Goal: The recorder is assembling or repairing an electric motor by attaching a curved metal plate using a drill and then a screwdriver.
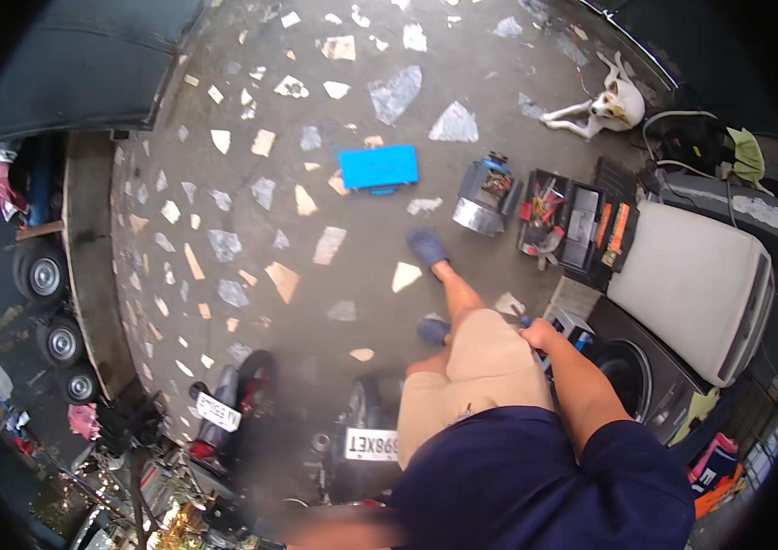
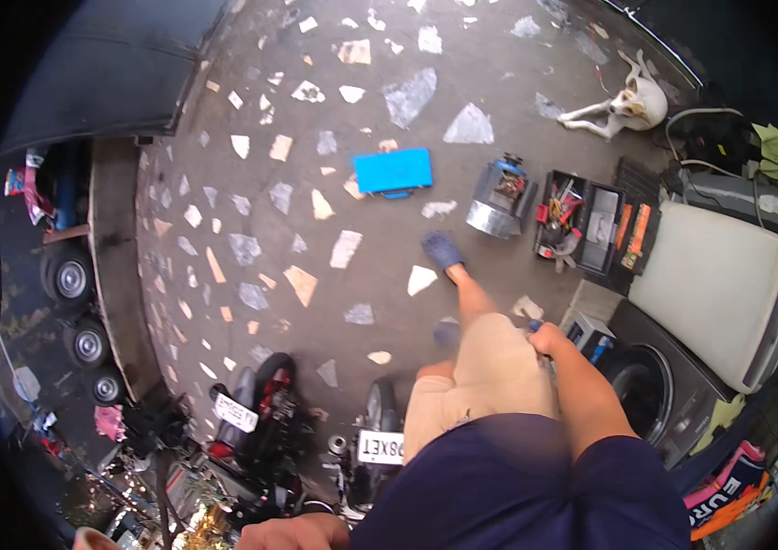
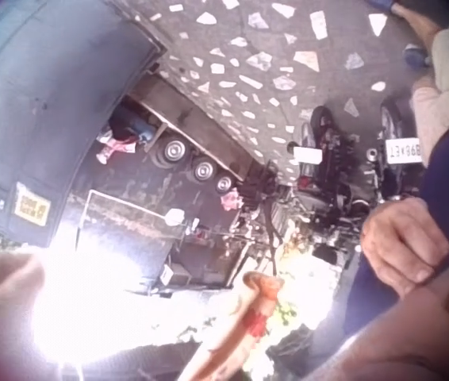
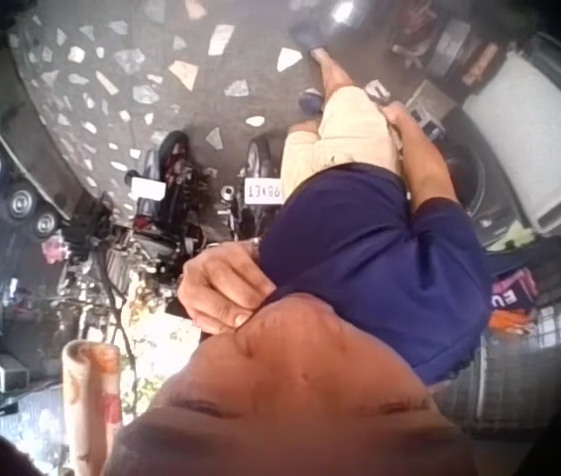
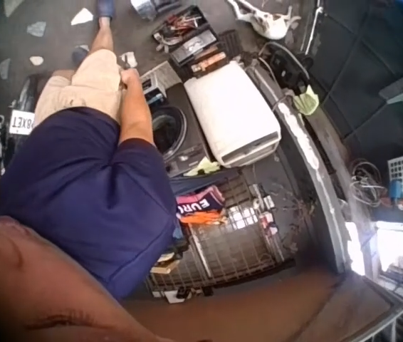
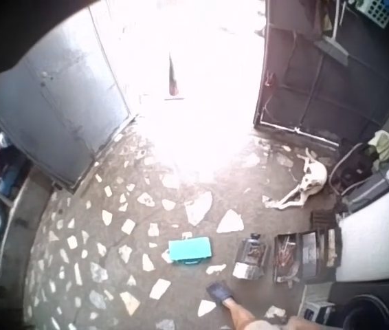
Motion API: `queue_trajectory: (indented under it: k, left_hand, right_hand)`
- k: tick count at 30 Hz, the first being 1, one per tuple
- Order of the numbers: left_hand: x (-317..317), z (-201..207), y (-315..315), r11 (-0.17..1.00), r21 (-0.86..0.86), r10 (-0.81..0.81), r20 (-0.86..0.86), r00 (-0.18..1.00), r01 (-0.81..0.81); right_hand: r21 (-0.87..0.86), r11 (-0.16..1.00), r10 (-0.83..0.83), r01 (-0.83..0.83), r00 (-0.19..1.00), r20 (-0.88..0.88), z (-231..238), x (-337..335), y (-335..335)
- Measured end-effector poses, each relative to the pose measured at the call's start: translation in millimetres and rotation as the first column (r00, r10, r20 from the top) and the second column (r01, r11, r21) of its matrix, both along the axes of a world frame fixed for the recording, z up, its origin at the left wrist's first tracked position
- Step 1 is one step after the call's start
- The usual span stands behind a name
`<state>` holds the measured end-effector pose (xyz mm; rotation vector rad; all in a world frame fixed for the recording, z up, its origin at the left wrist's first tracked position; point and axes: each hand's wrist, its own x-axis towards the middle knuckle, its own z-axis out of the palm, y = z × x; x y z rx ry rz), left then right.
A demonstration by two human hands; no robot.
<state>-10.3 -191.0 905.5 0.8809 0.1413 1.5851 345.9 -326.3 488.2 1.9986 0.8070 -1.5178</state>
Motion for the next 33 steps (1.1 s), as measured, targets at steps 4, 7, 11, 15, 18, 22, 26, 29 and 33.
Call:
queue_trajectory:
  k: [4, 7, 11, 15, 18, 22, 26, 29, 33]
  left_hand:
    - [-7, 11, 48, 1.000, 0.001, -0.018, 0.005, 1.000, 0.018]
    - [-37, 22, 77, 0.995, 0.065, -0.055, -0.222, 0.973, 0.071]
    - [-104, 36, 64, 0.977, 0.064, 0.182, -0.752, 0.633, -0.205]
    - [-206, 0, 56, 0.755, -0.033, 0.047, -0.993, 0.104, -0.654]
    - [-255, -48, 22, 0.667, -0.214, -0.309, -0.951, -0.004, -0.714]
    - [-277, -131, -11, 0.689, -0.616, -0.515, -0.787, 0.339, -0.383]
    - [-325, -171, -22, 0.509, -0.459, -0.357, -0.882, 0.307, -0.728]
    - [-390, -190, -4, 0.595, -0.385, -0.390, -0.906, 0.165, -0.705]
    - [-470, -184, 14, 0.744, -0.507, -0.495, -0.856, 0.151, -0.436]
  right_hand:
    - [0.221, 0.975, -0.054, 0.028, 0.992, 0.117, -9, 3, 54]
    - [0.320, 0.927, -0.199, 0.194, 0.980, -0.017, 15, -26, 137]
    - [0.284, 0.894, -0.334, 0.346, 0.938, -0.092, 22, -84, 227]
    - [0.484, 0.834, 0.177, -0.265, 0.959, 0.220, -12, -69, 247]
    - [0.455, 0.886, -0.090, 0.087, 0.996, -0.016, -13, -96, 278]
    - [0.694, 0.697, 0.173, -0.182, 0.981, 0.083, -48, -79, 342]
    - [0.482, 0.876, -0.003, -0.009, 1.000, 0.025, 6, -257, 411]
    - [0.651, 0.555, 0.529, -0.517, 0.824, 0.203, 1, -303, 467]
    - [0.671, 0.431, 0.783, -0.603, 0.619, 0.054, 45, -434, 542]
